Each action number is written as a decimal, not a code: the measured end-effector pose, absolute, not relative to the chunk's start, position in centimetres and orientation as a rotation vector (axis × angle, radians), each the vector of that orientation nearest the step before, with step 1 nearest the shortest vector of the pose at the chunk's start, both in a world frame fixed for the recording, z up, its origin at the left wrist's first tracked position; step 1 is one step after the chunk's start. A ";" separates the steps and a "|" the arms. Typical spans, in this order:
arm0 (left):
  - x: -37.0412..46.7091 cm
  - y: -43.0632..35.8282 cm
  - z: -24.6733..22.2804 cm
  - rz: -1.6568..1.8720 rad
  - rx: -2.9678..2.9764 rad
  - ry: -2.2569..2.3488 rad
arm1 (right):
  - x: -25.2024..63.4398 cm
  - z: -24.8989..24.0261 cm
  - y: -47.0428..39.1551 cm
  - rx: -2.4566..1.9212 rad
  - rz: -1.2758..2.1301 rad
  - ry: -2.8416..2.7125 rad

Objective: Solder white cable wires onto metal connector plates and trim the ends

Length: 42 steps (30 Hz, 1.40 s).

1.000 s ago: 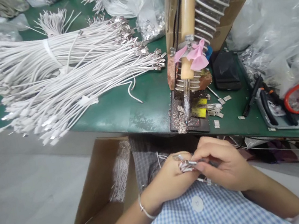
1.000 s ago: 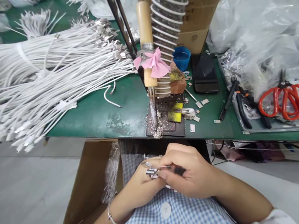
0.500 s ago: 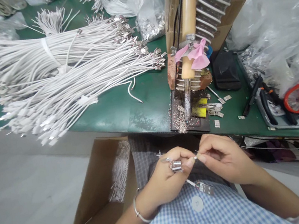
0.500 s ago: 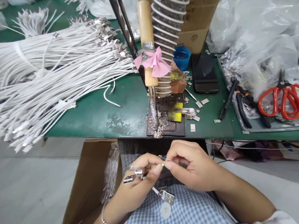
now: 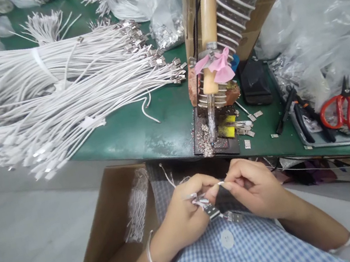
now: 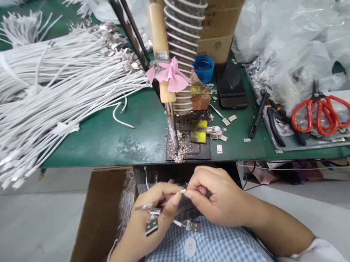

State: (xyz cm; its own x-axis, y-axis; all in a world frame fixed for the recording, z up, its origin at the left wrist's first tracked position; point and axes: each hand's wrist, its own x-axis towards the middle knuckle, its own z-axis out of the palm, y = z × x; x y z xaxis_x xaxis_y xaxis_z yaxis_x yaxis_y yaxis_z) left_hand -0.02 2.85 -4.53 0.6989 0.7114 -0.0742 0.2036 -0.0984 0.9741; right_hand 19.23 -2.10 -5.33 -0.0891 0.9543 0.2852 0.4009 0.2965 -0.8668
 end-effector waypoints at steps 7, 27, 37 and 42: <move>0.8 0.9 -6.0 0.550 1.246 0.633 | 17.9 -6.6 -3.1 -1.095 0.850 -1.394; 0.3 1.4 -6.3 0.654 1.437 0.741 | 18.9 -5.4 -2.7 -1.139 0.744 -1.678; 0.8 1.3 -5.4 0.565 1.346 0.668 | 18.7 -4.7 -2.6 -1.111 0.624 -1.632; 1.2 1.0 -4.9 0.586 1.196 0.505 | 17.8 -6.0 -2.7 -0.981 0.673 -1.477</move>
State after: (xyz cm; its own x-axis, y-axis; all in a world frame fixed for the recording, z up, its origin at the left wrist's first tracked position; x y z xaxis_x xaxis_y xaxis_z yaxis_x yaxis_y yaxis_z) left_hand 1.20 0.96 -4.90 0.7482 0.6611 -0.0560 -0.1526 0.2535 0.9552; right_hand 17.77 -2.73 -5.97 0.0332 0.8679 0.4955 0.1954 0.4806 -0.8549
